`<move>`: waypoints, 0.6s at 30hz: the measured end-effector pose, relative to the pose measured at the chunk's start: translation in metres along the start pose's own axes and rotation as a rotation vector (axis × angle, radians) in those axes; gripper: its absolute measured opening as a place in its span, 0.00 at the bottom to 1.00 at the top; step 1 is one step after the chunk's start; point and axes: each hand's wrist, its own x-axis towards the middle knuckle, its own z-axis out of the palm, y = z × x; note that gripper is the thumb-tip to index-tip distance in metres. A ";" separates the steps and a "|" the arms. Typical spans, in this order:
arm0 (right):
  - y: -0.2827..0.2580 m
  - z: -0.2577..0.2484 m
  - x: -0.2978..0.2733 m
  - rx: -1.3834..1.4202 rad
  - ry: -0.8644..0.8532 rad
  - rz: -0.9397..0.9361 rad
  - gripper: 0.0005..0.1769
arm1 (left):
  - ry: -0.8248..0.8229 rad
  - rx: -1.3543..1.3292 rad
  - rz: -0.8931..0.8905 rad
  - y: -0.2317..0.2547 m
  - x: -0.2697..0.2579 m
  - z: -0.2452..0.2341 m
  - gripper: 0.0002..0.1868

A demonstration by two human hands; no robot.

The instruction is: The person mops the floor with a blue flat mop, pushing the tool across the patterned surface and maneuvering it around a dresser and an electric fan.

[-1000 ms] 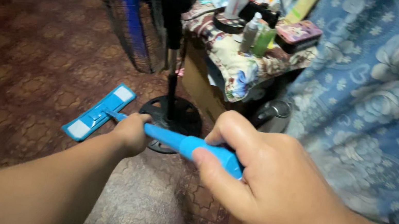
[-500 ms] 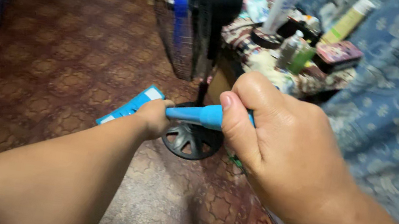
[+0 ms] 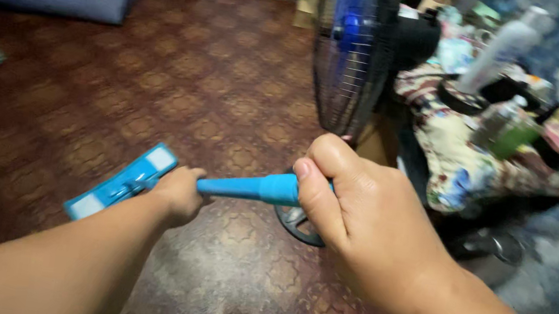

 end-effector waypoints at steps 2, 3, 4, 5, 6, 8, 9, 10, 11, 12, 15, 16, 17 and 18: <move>0.004 0.010 0.007 0.026 -0.051 -0.017 0.16 | 0.003 -0.002 -0.092 -0.020 -0.018 0.000 0.17; 0.006 0.016 0.010 0.048 -0.075 -0.034 0.17 | 0.012 -0.002 -0.124 -0.031 -0.029 -0.001 0.17; 0.007 0.021 0.014 0.068 -0.100 -0.051 0.17 | 0.021 -0.003 -0.155 -0.042 -0.040 0.000 0.17; 0.008 0.026 0.017 0.089 -0.126 -0.068 0.17 | 0.022 -0.015 -0.199 -0.052 -0.051 0.001 0.17; 0.008 0.032 0.020 0.104 -0.151 -0.086 0.17 | 0.023 -0.027 -0.244 -0.062 -0.064 0.003 0.16; 0.008 0.043 0.027 0.134 -0.203 -0.124 0.17 | 0.034 -0.044 -0.335 -0.080 -0.088 0.008 0.16; 0.006 0.048 0.030 0.141 -0.233 -0.149 0.17 | 0.044 -0.048 -0.382 -0.088 -0.099 0.012 0.16; 0.004 0.053 0.033 0.147 -0.262 -0.173 0.17 | 0.054 -0.052 -0.427 -0.097 -0.109 0.016 0.17; 0.002 0.058 0.035 0.152 -0.290 -0.197 0.17 | 0.047 -0.038 -0.458 -0.106 -0.119 0.020 0.17; -0.002 0.062 0.035 0.159 -0.341 -0.196 0.16 | 0.039 -0.023 -0.486 -0.115 -0.129 0.023 0.18; -0.011 0.071 0.036 0.170 -0.446 -0.225 0.16 | 0.033 -0.048 -0.561 -0.139 -0.148 0.031 0.18; -0.012 0.073 0.037 0.172 -0.448 -0.257 0.16 | 0.031 -0.065 -0.579 -0.144 -0.148 0.033 0.19; -0.013 0.074 0.038 0.173 -0.450 -0.289 0.16 | 0.059 -0.060 -0.582 -0.147 -0.149 0.035 0.19; -0.013 0.073 0.039 0.167 -0.450 -0.283 0.15 | 0.083 -0.053 -0.576 -0.147 -0.149 0.038 0.19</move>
